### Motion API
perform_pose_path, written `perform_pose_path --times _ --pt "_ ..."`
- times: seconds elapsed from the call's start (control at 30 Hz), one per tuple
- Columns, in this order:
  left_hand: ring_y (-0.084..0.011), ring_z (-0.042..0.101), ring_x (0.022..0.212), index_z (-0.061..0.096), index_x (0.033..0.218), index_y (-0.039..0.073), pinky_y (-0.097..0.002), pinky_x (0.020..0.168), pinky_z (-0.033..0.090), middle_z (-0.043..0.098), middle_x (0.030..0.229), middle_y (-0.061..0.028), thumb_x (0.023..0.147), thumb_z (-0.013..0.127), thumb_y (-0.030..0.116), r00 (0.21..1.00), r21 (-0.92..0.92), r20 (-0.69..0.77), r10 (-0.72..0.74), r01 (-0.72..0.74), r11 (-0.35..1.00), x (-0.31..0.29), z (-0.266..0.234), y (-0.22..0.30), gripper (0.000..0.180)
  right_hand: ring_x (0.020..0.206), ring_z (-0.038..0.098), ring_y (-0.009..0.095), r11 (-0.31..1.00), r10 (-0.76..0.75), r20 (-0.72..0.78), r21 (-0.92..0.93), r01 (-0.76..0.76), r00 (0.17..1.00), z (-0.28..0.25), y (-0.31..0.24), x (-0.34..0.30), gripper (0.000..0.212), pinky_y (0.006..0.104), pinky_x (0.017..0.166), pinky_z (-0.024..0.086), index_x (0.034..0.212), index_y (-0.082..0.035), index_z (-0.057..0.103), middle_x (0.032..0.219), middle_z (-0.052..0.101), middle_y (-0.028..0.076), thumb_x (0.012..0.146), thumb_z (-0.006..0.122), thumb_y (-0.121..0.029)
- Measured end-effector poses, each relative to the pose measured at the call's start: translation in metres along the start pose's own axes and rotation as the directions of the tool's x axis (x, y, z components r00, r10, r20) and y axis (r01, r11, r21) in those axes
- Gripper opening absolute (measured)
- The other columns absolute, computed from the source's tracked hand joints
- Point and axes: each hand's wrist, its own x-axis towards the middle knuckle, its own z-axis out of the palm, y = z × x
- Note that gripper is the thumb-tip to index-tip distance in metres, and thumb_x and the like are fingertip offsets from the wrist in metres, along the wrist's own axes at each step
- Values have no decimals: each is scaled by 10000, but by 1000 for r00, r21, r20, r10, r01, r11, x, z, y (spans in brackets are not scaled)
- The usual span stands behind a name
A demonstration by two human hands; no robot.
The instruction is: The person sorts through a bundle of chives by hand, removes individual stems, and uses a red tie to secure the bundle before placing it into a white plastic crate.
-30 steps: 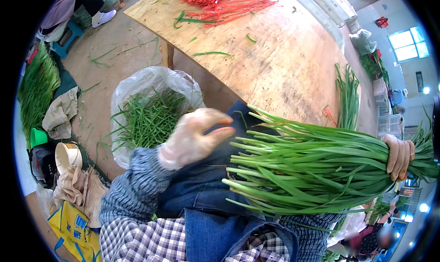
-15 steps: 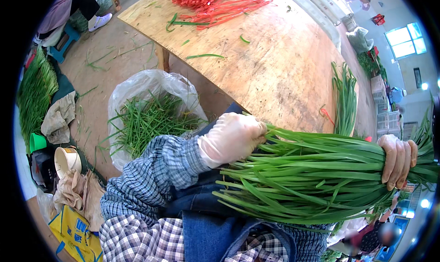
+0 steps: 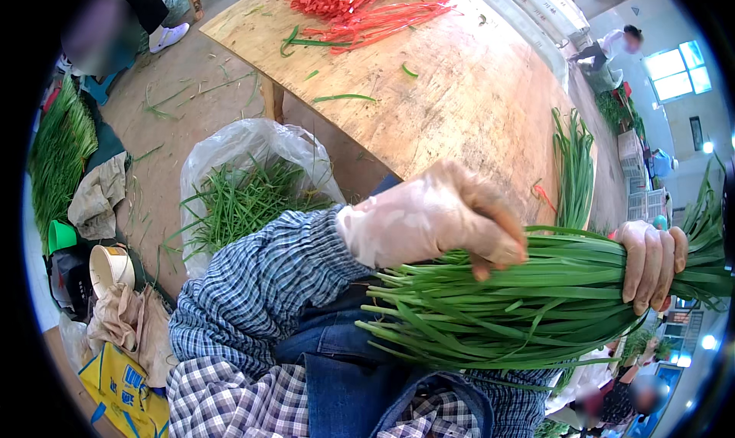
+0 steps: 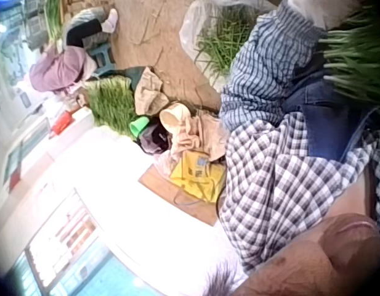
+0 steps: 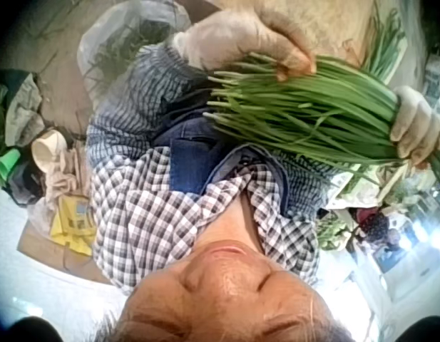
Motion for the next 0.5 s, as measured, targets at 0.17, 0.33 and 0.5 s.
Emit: perform_pose_path --times 0.17,0.33,0.5 --pt "-208 627 636 657 861 -50 -305 600 527 647 803 -178 764 681 106 846 -119 137 515 -502 857 -41 -36 26 186 576 597 185 994 -97 -227 -79 81 969 14 19 4 274 262 525 523 897 10 413 644 598 82 760 649 40" --pt "-185 612 616 650 855 -72 -277 543 504 645 752 -147 767 644 43 883 19 -162 441 -444 896 -59 -49 5 145 584 603 198 995 -103 -212 -25 100 972 -3 20 -14 243 286 569 535 889 13 415 661 609 94 776 629 28" --pt "-205 614 597 644 931 -55 -280 543 505 645 738 -154 786 616 90 926 14 -68 370 -370 929 -101 -81 1 208 661 631 288 988 -87 27 134 82 996 0 6 -2 250 342 621 562 885 49 393 743 630 196 796 617 -18"
